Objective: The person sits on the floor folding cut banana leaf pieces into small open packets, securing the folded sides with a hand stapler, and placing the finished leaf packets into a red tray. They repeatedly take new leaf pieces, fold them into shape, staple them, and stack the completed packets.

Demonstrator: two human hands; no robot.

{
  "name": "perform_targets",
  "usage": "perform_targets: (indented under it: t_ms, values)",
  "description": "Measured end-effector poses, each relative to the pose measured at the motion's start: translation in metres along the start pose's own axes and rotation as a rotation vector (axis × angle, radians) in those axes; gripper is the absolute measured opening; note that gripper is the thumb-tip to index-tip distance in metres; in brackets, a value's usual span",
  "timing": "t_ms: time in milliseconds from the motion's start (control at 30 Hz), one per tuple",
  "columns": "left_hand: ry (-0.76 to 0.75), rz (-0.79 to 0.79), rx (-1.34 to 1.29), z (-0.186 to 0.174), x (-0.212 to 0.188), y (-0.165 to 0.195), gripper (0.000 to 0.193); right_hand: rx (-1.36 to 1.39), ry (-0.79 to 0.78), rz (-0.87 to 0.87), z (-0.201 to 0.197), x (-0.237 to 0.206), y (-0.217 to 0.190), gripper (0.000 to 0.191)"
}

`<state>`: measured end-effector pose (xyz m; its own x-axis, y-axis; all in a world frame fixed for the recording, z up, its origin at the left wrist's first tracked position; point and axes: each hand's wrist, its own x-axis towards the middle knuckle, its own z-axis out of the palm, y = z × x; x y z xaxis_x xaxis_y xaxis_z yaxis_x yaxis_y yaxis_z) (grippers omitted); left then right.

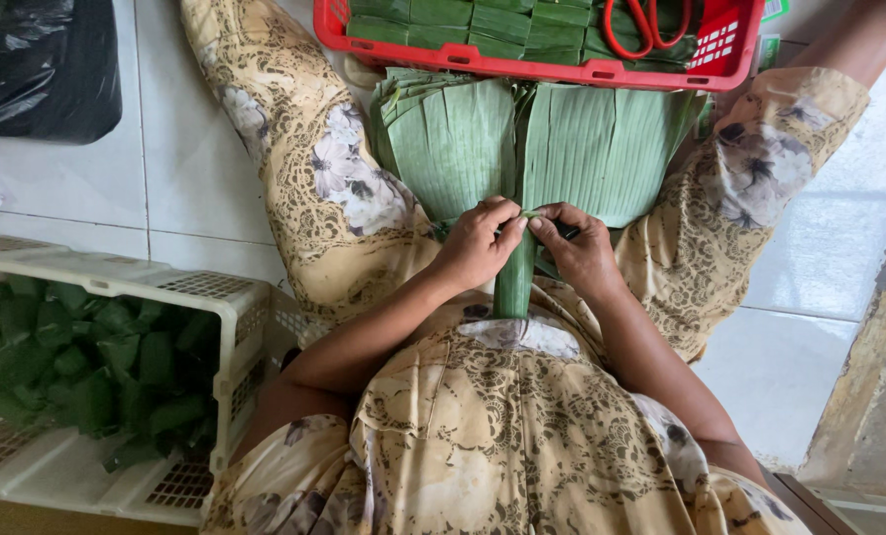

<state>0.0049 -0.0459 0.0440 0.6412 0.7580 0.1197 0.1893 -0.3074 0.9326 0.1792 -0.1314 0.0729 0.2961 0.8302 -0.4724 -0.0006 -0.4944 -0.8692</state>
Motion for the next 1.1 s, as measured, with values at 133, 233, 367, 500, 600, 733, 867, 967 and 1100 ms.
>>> perform_targets:
  t_ms: [133,233,367,500,600,733,867,967,1100]
  values:
    - [-0.227,-0.522,-1.103,0.011,0.004,-0.019,0.036,0.19,0.073,-0.111,0.005,0.009,0.007,0.014]
    - [-0.206,-0.726,-1.063,0.011,0.008,-0.026,0.041,0.345,0.127,-0.024,0.007,0.014,0.014,0.016]
    - [-0.185,-0.584,-0.99,0.007,0.014,-0.029,0.038,0.368,0.073,-0.058,0.008,0.011,0.026,0.022]
    - [-0.199,-0.495,-0.958,-0.005,0.012,-0.033,0.034,0.233,-0.125,0.086,0.011,-0.014,0.039,0.036]
    - [-0.241,-0.443,-0.975,-0.013,0.012,-0.03,0.028,-0.113,-0.284,0.091,0.02,-0.021,0.037,0.044]
    - [-0.267,-0.443,-0.812,-0.022,0.01,-0.016,0.023,-0.485,-0.204,-0.073,0.011,-0.018,0.01,0.059]
    - [-0.236,-0.261,-0.471,-0.031,0.01,-0.002,0.019,-0.664,-0.207,-0.184,-0.004,-0.011,-0.03,0.069]
    - [-0.229,-0.17,-0.336,-0.035,0.013,0.005,0.018,-0.697,-0.216,-0.305,-0.006,-0.011,-0.052,0.061]
    - [-0.218,-0.131,-0.303,-0.041,0.014,0.015,0.017,-0.764,-0.27,-0.335,-0.005,-0.016,-0.07,0.066]
